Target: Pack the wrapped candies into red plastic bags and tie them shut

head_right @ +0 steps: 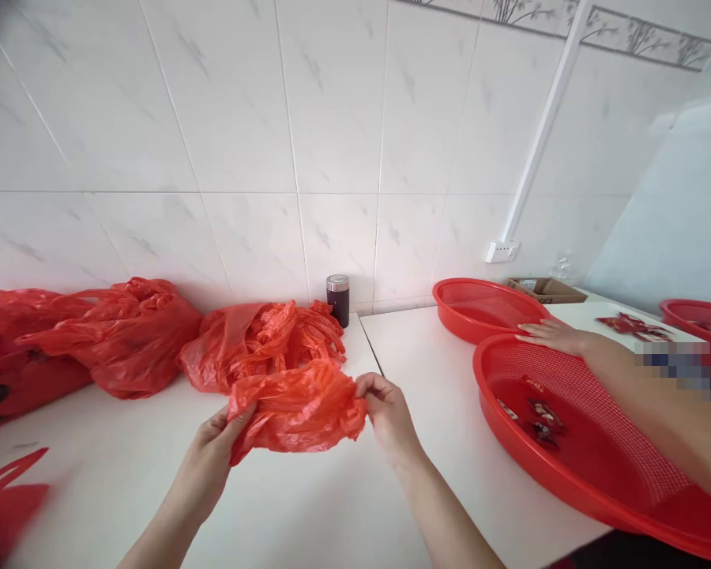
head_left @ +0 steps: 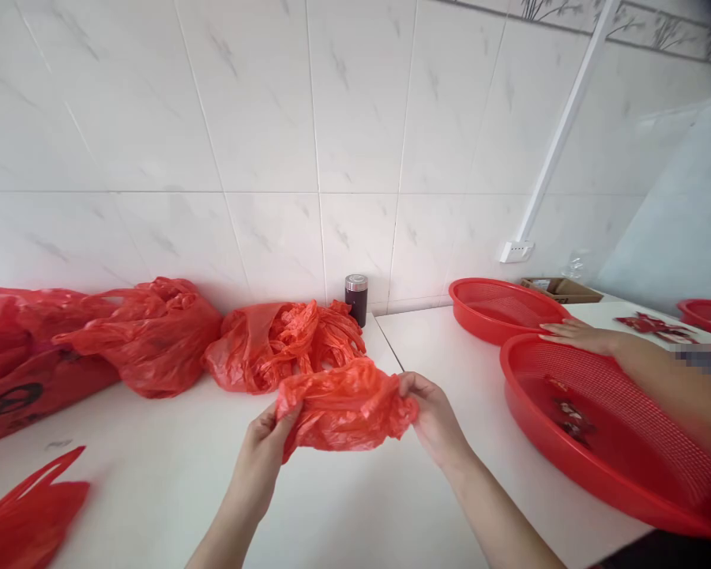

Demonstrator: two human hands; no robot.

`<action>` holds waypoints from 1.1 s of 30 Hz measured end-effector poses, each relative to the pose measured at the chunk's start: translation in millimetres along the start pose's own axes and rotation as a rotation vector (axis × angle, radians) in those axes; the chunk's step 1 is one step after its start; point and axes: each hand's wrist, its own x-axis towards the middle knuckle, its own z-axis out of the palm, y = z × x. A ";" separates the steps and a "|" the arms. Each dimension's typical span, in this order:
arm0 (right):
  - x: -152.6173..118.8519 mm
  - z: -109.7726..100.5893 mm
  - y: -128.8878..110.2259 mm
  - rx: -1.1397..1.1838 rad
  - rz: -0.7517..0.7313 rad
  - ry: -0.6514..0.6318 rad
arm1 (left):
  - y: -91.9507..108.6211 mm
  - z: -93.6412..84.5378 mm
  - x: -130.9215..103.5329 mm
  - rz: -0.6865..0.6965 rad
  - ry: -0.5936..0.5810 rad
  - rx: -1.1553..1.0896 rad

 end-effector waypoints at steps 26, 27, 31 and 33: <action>-47.2 26.9 -30.2 -0.580 -0.401 -0.220 | 4.9 -1.5 -85.0 0.097 -0.343 0.525; -45.7 24.0 -30.0 -0.602 -0.409 -0.183 | 2.5 0.2 -84.7 0.088 -0.334 0.496; -43.4 15.7 -23.9 -0.626 -0.389 -0.146 | -8.7 14.4 -82.0 0.359 0.152 0.606; -43.5 17.2 -20.2 -0.623 -0.383 -0.201 | -10.7 22.9 -78.9 0.483 0.273 0.736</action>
